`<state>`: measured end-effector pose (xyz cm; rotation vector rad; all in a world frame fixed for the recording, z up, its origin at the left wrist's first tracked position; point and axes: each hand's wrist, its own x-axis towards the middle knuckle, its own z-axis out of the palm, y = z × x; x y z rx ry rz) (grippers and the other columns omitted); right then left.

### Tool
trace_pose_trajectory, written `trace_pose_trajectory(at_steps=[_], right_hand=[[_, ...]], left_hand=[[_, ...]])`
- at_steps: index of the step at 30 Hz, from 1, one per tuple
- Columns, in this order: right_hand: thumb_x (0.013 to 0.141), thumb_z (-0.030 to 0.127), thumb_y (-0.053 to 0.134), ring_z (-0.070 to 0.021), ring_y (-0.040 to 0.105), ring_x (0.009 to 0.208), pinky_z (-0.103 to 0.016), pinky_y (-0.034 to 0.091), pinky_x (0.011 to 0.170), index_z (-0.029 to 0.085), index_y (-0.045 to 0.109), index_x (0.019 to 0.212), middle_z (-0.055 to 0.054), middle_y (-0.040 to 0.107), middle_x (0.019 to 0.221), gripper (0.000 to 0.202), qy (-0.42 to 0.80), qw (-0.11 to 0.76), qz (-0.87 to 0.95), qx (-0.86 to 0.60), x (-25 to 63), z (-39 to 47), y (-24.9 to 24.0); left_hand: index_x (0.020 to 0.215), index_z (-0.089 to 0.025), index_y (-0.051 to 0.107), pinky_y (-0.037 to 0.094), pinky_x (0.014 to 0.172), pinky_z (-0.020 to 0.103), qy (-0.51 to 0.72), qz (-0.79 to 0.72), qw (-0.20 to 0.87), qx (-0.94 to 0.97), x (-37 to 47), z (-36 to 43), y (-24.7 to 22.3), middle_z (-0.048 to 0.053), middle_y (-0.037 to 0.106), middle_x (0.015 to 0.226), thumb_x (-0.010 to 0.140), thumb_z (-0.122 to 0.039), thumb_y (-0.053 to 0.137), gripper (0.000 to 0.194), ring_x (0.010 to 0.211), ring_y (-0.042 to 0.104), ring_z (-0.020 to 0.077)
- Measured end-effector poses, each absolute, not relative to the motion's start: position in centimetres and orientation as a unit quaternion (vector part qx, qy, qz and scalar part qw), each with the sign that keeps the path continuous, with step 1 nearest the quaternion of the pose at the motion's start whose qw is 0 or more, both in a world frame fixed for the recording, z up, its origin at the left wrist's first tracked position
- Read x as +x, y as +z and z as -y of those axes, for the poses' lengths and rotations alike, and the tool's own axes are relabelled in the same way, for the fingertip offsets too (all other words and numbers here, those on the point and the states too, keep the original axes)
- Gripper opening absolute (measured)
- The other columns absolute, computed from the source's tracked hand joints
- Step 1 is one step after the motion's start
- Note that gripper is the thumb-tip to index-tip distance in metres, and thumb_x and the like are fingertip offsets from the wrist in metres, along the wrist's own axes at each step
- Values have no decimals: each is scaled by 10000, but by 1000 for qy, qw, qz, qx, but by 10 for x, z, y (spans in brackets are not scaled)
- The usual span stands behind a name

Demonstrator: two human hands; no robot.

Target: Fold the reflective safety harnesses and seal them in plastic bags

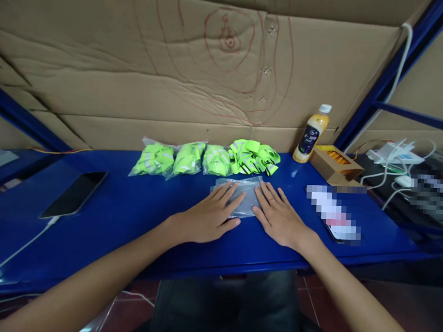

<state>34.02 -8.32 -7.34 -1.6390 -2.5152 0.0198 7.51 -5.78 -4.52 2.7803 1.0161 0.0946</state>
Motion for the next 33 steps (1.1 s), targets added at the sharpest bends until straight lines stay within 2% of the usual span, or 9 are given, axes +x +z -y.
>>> trace_pose_trajectory(at_steps=[3,7,10,14,19,22,25,28,33], right_hand=[[1129,609,239,-309,165,1703,-598,212,1385,186,294,1741,-129,238,1807,746,26,65,833,-549,337,81,-63],[1134,605,236,-341,154,1708,-619,208,1383,133,326,1725,-158,244,1808,762,10,108,820,-562,330,83,-40],[1141,570,259,-361,257,1688,-623,281,1359,106,393,1686,-208,350,1767,728,-29,179,825,-536,319,76,-17],[1139,512,342,-413,427,1594,-648,377,1296,66,544,1562,-276,492,1653,647,-73,225,846,-478,289,48,6],[1114,266,385,-392,549,1451,-632,456,1218,96,706,1341,-240,650,1476,428,-103,240,876,-406,254,14,-2],[1085,217,435,-383,581,1375,-598,500,1161,106,724,1277,-220,667,1428,364,-113,276,871,-391,252,6,-17],[1074,203,449,-363,587,1353,-580,503,1159,112,708,1289,-213,663,1421,348,-116,335,859,-369,260,2,-27],[1084,251,457,-341,593,1366,-574,495,1178,152,659,1377,-201,654,1431,369,-103,419,823,-369,267,-2,-28],[1086,482,492,-318,678,1257,-544,556,1106,210,574,1458,-177,680,1400,469,8,503,753,-424,265,-1,-20]], left_hand=[[1649,-133,433,344,1309,614,112,-325,87,935,70,46,-36,244,368,1743,1113,-579,437,697,1650,319,411],[1388,-103,655,478,1209,525,303,-379,-7,875,57,17,-26,193,710,1379,1136,-403,400,467,1359,620,330],[1445,-64,620,449,1215,581,338,-463,-94,814,45,-7,-28,238,664,1417,1067,-320,526,466,1403,556,403],[1650,-127,458,287,1298,677,243,-480,-129,833,36,-29,-36,258,406,1696,992,-288,657,707,1622,277,509],[1630,-149,497,290,1309,655,148,-458,-125,868,37,-44,-36,262,505,1626,942,-282,732,739,1569,419,472],[1549,-132,579,342,1306,596,196,-455,-115,861,35,-51,-38,245,600,1540,958,-164,627,594,1518,508,400],[1493,-138,616,432,1257,560,326,-451,-36,830,28,-59,-39,204,668,1482,972,-136,553,525,1435,597,357],[1415,-145,653,483,1212,551,503,-437,83,741,20,-63,-30,176,732,1391,994,-283,605,446,1352,658,347],[1196,-186,697,629,1012,503,642,-309,420,562,19,-39,0,145,757,1313,961,-503,642,399,1226,724,323]])
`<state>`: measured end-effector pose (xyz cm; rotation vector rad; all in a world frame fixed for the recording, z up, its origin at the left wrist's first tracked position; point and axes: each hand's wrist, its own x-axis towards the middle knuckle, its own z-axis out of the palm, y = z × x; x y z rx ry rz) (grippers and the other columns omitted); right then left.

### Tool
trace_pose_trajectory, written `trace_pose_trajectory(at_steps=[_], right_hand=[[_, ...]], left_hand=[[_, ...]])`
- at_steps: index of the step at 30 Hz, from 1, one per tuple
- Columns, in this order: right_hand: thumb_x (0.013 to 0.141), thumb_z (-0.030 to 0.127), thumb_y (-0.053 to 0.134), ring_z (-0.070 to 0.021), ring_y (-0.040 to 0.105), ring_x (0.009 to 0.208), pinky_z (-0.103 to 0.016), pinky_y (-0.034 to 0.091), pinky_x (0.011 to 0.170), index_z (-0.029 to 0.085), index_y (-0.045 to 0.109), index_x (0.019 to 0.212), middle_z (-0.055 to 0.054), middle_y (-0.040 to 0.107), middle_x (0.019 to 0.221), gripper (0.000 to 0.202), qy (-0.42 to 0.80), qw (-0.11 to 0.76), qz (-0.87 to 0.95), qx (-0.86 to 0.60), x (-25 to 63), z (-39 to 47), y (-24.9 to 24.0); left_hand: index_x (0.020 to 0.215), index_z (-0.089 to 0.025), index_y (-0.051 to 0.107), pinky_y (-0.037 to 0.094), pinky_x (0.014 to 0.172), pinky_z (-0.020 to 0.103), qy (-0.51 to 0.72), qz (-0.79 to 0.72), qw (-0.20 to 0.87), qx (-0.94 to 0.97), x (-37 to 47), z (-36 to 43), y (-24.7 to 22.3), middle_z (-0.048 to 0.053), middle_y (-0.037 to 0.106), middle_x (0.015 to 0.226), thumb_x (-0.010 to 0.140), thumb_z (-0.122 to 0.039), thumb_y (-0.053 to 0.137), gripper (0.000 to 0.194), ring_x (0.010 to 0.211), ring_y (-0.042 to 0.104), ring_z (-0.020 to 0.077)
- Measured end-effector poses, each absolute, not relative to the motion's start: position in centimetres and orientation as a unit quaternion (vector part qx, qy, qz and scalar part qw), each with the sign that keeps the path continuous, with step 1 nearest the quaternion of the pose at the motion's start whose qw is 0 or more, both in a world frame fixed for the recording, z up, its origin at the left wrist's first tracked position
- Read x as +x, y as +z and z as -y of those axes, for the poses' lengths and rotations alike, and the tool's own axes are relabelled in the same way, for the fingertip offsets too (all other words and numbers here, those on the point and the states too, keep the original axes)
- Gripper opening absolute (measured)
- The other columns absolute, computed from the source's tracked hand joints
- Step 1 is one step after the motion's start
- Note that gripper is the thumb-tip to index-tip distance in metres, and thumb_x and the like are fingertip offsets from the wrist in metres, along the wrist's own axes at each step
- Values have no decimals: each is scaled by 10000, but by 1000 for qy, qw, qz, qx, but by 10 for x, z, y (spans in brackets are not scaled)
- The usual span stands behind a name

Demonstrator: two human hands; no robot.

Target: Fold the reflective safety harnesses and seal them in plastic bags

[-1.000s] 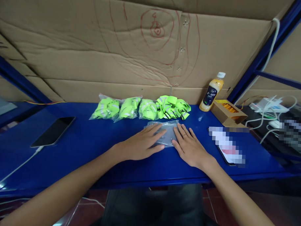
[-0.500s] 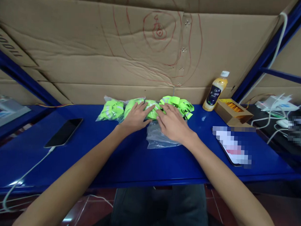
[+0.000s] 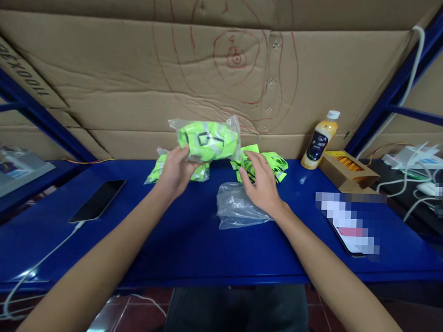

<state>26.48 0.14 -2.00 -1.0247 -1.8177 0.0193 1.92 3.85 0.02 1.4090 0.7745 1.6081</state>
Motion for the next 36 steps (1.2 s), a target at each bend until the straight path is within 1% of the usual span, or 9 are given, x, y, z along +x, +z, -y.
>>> trace_pose_trajectory(at_steps=[4,8,12,16,18,21,25,31,36], right_hand=[[1033,711,496,-226,725,789,-395,618,699,253,557,1382,-108,735,1152,579,244,542,690,-413,257,4,-17],[964,791,576,-161,550,528,-315,453,522,264,591,907,26,536,663,530,329,570,652,-377,256,6,-15],[910,795,656,-126,416,562,-282,342,536,230,511,672,29,438,616,630,324,584,638,-383,259,1,-18],[903,768,685,-153,531,612,-303,484,620,222,587,686,12,563,644,596,412,528,645,-367,255,2,-23],[895,756,701,-177,599,631,-330,540,651,225,619,688,4,614,644,575,434,503,658,-356,249,5,-22],[833,694,798,-190,638,596,-342,555,606,225,660,666,-5,670,622,517,449,500,651,-353,240,11,-21],[690,513,962,-181,673,575,-336,572,574,215,781,789,-24,772,709,363,452,541,607,-365,237,14,-21],[795,509,879,-192,729,704,-350,617,671,231,847,824,-42,820,806,281,412,536,653,-342,240,16,-21],[796,541,884,-192,750,720,-381,660,737,239,833,799,-35,811,818,307,448,515,665,-302,240,18,-17]], left_hand=[[1064,-191,710,671,867,512,598,-276,554,509,21,-12,8,139,788,1185,886,-464,638,334,1144,743,353],[1070,-190,698,668,816,503,564,-298,587,498,21,-9,-3,135,793,1102,855,-478,641,363,1048,754,348],[1118,-167,679,644,827,507,558,-395,506,526,16,-14,-12,151,774,1130,888,-491,599,405,1012,735,329],[1162,-196,647,534,1020,507,627,-457,17,631,12,1,-6,140,723,1231,869,-326,678,322,1156,654,312],[1059,-217,645,507,975,488,586,-413,-109,688,18,15,0,97,720,1055,895,-286,676,181,1037,641,283],[845,-229,605,468,832,431,485,-353,-84,796,36,30,2,8,619,741,947,-296,676,142,815,573,228],[724,-217,557,416,767,421,391,-373,-60,839,53,33,-7,20,580,701,964,-375,700,322,794,499,234],[667,-228,501,396,773,443,367,-402,-111,831,49,33,-14,37,591,667,944,-398,698,380,797,498,255],[693,-213,526,405,771,418,369,-369,-33,852,46,36,-9,11,599,666,991,-271,604,313,715,488,206]])
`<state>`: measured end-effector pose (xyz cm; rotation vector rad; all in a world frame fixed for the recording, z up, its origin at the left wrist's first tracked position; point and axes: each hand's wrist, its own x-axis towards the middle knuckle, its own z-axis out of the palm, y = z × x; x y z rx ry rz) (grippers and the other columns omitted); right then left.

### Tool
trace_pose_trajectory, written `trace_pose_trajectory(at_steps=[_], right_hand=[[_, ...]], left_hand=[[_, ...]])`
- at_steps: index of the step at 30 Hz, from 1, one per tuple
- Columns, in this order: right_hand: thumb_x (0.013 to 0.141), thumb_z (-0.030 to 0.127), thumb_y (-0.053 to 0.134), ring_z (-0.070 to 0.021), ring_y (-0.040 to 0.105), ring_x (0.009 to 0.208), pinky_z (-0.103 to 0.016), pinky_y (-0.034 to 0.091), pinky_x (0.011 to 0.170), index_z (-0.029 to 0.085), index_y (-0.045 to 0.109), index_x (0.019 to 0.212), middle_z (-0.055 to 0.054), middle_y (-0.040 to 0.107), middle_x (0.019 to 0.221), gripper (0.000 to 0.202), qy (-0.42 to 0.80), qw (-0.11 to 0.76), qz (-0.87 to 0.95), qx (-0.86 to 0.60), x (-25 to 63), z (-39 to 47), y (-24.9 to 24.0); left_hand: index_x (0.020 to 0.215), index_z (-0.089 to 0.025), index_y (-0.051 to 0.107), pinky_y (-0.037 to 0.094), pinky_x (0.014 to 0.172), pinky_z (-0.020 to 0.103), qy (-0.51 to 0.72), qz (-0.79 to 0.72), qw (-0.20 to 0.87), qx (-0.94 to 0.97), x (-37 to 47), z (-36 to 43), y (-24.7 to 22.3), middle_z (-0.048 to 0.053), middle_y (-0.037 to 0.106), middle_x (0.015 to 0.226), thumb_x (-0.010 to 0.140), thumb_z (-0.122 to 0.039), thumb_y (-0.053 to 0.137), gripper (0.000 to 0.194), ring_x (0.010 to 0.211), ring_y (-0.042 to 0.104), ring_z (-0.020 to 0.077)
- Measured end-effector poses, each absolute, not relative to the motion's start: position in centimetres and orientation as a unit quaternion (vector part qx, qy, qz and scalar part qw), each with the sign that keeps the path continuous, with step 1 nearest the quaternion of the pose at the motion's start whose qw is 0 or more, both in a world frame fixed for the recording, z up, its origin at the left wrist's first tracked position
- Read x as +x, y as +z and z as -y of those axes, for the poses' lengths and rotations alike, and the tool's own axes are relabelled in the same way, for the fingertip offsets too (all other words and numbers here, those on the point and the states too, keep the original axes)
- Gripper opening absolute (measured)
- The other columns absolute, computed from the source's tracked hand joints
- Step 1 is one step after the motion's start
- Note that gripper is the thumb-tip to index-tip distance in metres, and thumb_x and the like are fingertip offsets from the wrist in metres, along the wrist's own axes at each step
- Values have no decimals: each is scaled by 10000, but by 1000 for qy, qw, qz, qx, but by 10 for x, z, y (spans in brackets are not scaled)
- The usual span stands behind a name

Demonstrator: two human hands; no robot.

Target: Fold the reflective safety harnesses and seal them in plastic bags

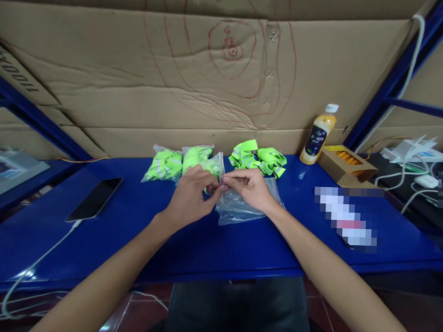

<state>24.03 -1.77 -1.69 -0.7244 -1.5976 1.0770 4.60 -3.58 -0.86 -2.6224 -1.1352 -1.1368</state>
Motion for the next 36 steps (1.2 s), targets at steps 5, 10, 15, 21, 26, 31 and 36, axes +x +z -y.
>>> trace_pose_trajectory(at_steps=[5,10,15,21,26,31,36], right_hand=[[819,540,847,-195,718,644,-391,666,683,223,765,780,-20,748,720,330,449,518,646,-336,241,14,-18],[897,292,694,-199,681,729,-367,621,673,213,723,882,-63,724,871,85,150,555,680,-456,248,15,-17],[961,192,647,-340,538,1443,-576,516,1161,286,735,1287,-133,495,1595,351,-54,408,843,-346,255,22,-7],[964,200,697,-421,531,1400,-621,518,1132,134,704,1301,-248,557,1526,344,-124,230,886,-383,244,28,-4],[969,189,647,-375,594,1288,-551,559,1066,144,749,1062,-216,666,1336,146,-88,295,875,-373,234,24,-17],[969,183,583,-277,673,1048,-444,572,963,180,705,999,-126,724,1071,125,7,461,815,-351,237,16,-22],[895,460,785,-236,693,904,-380,579,859,214,720,927,-49,746,903,256,201,629,657,-362,244,11,-11]], left_hand=[[667,-206,557,401,669,337,-452,353,-114,-811,38,29,-6,-11,562,647,922,-199,601,259,648,502,159],[676,-210,608,418,659,315,-576,410,-169,-687,34,21,-9,-12,610,680,869,-183,609,195,653,550,154],[722,-213,599,435,735,344,-536,370,-103,-752,41,28,-10,2,596,719,1009,-259,581,291,719,569,173],[822,-219,574,450,838,378,-486,304,-85,-815,45,31,-12,21,606,814,1093,-300,540,285,830,549,201],[807,-221,576,470,866,387,-463,288,-123,-829,46,32,-10,42,636,847,1114,-341,511,336,889,569,217],[1023,-218,680,472,1059,430,-508,304,-46,-805,33,27,-1,88,741,1098,1143,-383,402,344,1118,645,244],[1476,-202,569,457,1141,447,-514,351,-26,-782,10,8,-2,150,655,1471,1026,-585,616,593,1337,602,310]])
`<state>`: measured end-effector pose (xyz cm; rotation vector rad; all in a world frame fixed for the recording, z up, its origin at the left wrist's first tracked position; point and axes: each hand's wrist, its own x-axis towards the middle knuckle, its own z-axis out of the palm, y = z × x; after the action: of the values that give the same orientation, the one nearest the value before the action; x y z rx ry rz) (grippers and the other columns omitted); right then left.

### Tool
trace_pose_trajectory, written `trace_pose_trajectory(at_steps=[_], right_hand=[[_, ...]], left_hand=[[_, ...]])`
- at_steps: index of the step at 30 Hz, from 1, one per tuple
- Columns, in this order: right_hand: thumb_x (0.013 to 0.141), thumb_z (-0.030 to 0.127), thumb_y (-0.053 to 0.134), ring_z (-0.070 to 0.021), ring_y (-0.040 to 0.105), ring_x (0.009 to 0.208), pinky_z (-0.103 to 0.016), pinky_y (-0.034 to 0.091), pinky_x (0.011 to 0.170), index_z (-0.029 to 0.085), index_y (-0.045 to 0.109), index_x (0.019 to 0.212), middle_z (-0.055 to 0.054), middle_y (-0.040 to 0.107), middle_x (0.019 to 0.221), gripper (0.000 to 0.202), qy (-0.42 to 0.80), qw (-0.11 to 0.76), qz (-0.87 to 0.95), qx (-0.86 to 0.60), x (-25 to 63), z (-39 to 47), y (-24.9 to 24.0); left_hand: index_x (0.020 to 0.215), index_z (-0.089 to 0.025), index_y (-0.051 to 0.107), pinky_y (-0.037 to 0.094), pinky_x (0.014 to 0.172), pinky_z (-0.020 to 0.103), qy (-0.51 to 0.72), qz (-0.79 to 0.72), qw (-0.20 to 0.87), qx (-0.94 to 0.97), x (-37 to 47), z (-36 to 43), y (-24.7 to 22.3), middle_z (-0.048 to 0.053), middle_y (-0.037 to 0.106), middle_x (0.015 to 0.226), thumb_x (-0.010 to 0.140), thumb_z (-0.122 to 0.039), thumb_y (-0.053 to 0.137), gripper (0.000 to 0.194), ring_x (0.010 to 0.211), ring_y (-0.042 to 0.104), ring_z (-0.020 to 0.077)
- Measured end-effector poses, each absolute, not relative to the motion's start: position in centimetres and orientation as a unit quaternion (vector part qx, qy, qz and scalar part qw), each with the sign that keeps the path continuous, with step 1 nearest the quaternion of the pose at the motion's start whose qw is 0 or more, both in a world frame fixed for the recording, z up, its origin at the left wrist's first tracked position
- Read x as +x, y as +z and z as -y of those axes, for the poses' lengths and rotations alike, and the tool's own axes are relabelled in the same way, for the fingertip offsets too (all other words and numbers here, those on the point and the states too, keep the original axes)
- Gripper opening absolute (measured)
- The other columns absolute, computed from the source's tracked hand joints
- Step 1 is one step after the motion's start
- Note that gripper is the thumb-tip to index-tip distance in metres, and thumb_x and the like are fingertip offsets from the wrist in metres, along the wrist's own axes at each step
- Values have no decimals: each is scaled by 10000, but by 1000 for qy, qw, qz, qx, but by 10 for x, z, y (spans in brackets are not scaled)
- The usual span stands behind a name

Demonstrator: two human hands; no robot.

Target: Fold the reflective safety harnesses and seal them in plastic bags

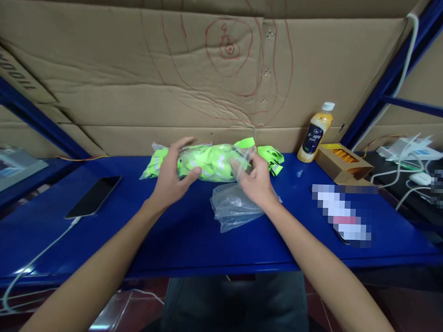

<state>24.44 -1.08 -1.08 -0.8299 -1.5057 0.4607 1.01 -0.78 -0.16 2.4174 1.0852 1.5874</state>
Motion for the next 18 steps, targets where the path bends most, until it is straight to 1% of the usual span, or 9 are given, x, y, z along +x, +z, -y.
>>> trace_pose_trajectory(at_steps=[1,3,5,6,7,9,12,14,18], right_hand=[[859,501,826,-235,700,907,-372,584,852,219,730,924,-43,755,904,306,248,643,634,-352,246,10,-10],[802,539,881,-238,713,956,-368,594,878,228,745,913,-42,773,944,357,314,648,604,-340,248,8,-9],[785,541,902,-246,712,1043,-377,594,947,231,751,887,-54,783,1015,359,344,648,590,-337,252,7,-9],[780,542,907,-249,710,1071,-380,594,969,231,752,874,-61,785,1042,360,353,648,584,-340,254,6,-8],[776,549,909,-251,713,1077,-383,598,976,230,750,863,-68,786,1054,367,361,651,574,-342,257,5,-7],[756,578,914,-254,732,1031,-390,622,941,225,735,844,-74,789,1013,405,392,664,538,-342,262,3,-4],[720,592,930,-261,759,951,-395,660,833,217,686,820,-62,774,882,459,446,684,469,-337,269,-3,0],[701,556,948,-260,765,920,-398,672,783,218,643,819,-48,757,825,471,464,697,426,-343,275,-10,-1],[751,492,908,-245,745,916,-418,670,767,231,569,880,-37,733,841,446,452,732,361,-359,301,-33,-4]], left_hand=[[1456,-198,587,495,1075,412,500,-355,53,788,8,5,-3,141,684,1422,1004,-588,651,601,1269,640,298],[1297,-193,678,526,836,322,486,-373,96,785,6,2,-3,89,759,1155,1007,-574,651,480,976,689,231],[1065,-191,717,425,620,272,497,-396,103,765,5,1,-3,19,693,827,1010,-562,642,382,684,566,163],[961,-192,704,375,571,266,509,-405,100,753,4,1,-2,-4,634,721,1003,-558,651,372,611,495,145],[881,-193,680,349,548,263,522,-411,100,741,3,1,-1,-15,597,658,998,-551,661,377,573,456,135],[790,-194,637,348,528,259,553,-413,117,714,-1,0,1,-17,597,597,991,-545,678,406,529,453,126],[762,-195,622,372,508,255,588,-404,157,683,-4,-4,2,-8,632,557,980,-554,700,427,477,482,119],[756,-194,619,378,494,250,593,-400,175,676,-5,-7,0,-12,624,530,976,-545,706,424,449,486,113],[714,-190,584,397,473,234,615,-428,172,639,-12,-16,-4,-21,599,530,985,-517,682,436,437,498,98]])
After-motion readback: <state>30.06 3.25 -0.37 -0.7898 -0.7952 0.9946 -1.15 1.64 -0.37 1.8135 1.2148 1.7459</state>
